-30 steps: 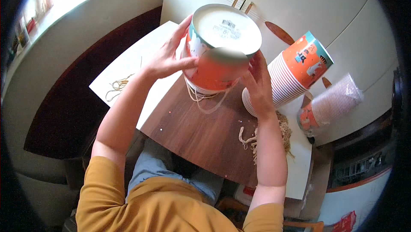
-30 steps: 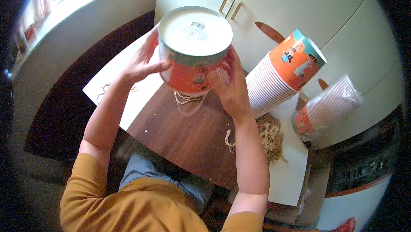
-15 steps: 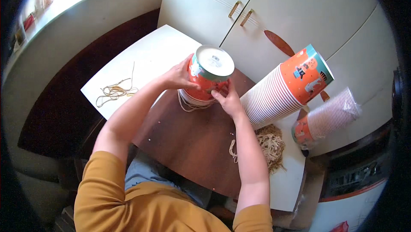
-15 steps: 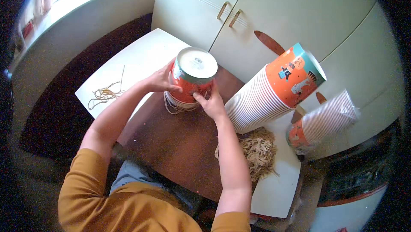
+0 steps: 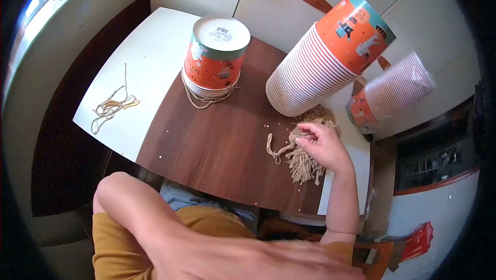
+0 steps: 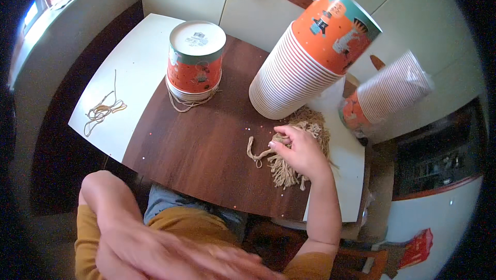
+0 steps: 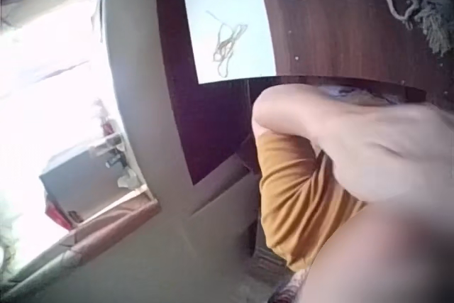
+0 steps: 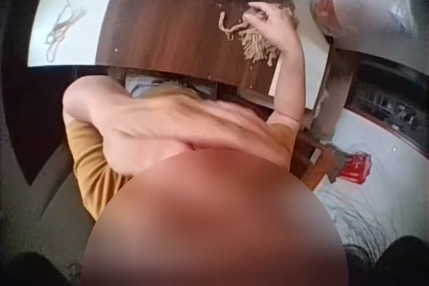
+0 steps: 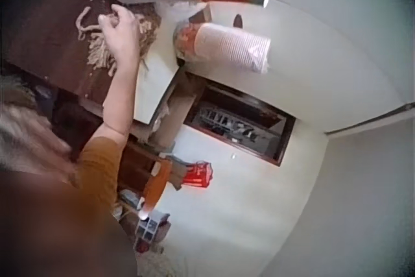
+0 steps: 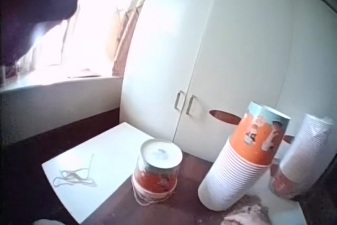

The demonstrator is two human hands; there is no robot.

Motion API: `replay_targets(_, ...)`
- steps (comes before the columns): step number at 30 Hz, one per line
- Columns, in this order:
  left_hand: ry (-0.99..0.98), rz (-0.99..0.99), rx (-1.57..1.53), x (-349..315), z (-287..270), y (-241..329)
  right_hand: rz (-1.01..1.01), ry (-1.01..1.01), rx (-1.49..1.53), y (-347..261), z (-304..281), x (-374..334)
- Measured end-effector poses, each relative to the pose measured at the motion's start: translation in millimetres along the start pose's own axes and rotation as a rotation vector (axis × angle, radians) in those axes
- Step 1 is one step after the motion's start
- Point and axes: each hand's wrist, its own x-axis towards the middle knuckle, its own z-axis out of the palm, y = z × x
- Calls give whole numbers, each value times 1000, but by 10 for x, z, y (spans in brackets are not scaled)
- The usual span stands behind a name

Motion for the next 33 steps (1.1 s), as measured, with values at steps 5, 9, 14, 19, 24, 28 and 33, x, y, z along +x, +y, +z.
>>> replay_targets(5, -853, -501, -122, 496, -78, 165, 79, 429, 133, 28, -73, -220)
replay_targets(9, -573, -85, -472, 132, 89, -189, -293, 927, -14, -157, -808, -78)
replay_targets(14, -208, 849, 209, -196, 212, -766, -486, 1162, -758, -708, -1550, 431)
replay_targets(19, -509, 341, 973, -97, -342, 413, -89, 797, -543, -877, -1766, 735)
replay_targets(24, -345, 81, 787, 35, -218, 440, -195, 855, -545, -877, -1986, 908)
replay_targets(28, -406, 385, 900, 329, -45, 103, -195, 895, -538, -912, -2408, 895)
replay_targets(33, -305, 625, 1092, 415, 193, -154, -373, 1163, -501, -1015, -3067, 262)
